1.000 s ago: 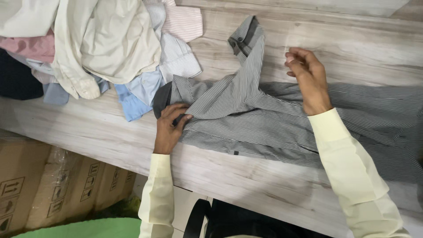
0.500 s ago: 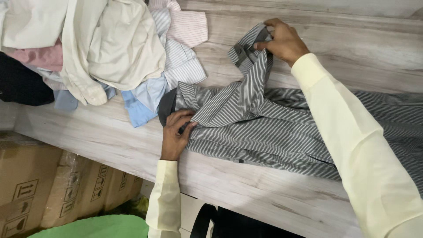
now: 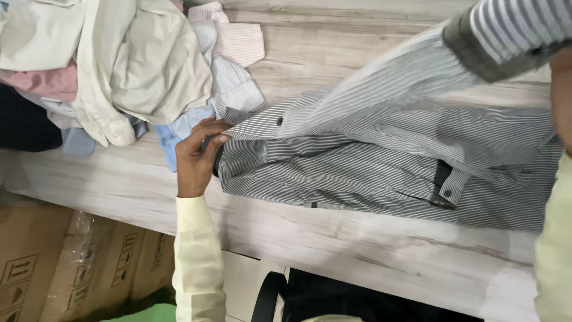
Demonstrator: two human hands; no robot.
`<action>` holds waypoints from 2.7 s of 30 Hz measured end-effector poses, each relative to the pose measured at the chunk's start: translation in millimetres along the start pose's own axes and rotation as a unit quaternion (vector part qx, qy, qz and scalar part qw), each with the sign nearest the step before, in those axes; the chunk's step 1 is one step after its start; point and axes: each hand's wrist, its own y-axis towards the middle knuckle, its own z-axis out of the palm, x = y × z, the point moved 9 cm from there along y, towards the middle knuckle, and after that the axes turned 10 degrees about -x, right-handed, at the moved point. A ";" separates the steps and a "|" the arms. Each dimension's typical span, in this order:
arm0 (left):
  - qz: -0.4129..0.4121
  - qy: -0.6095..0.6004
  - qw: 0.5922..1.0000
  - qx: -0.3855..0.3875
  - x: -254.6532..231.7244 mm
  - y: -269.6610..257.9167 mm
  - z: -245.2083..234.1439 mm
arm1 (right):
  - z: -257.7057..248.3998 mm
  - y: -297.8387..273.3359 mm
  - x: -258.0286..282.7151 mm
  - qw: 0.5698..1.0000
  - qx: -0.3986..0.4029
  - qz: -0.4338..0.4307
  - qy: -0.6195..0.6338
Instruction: The person buttons a shirt, buttons the cuffs, and folds it on a table.
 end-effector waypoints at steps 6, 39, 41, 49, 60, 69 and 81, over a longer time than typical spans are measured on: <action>-0.020 0.061 0.992 0.108 17.4 -1.5 6.5 | -83.4 -107.2 -25.5 0.988 -0.143 0.053 -0.012; 0.133 0.239 0.958 0.080 -43.6 -18.4 113.7 | -141.8 -216.5 -109.5 0.843 -0.178 0.167 -0.479; 0.115 0.216 0.965 0.089 -47.4 -46.5 144.5 | -132.8 -206.2 -99.7 0.850 -0.177 0.063 -0.491; 0.105 0.329 0.921 0.178 6.8 -79.9 200.8 | -109.2 -169.9 -172.9 0.784 0.016 -0.039 -0.620; 0.012 0.282 0.944 0.171 16.5 -51.9 129.4 | -169.4 -234.4 -131.3 0.829 -0.110 0.153 -0.527; 0.226 0.439 0.868 0.061 -12.8 3.7 73.8 | -205.2 -194.6 -148.4 0.823 -0.170 0.106 -0.531; 0.072 0.387 0.919 -0.001 58.4 54.6 47.1 | -198.1 -124.4 -152.6 0.822 -0.171 0.039 -0.542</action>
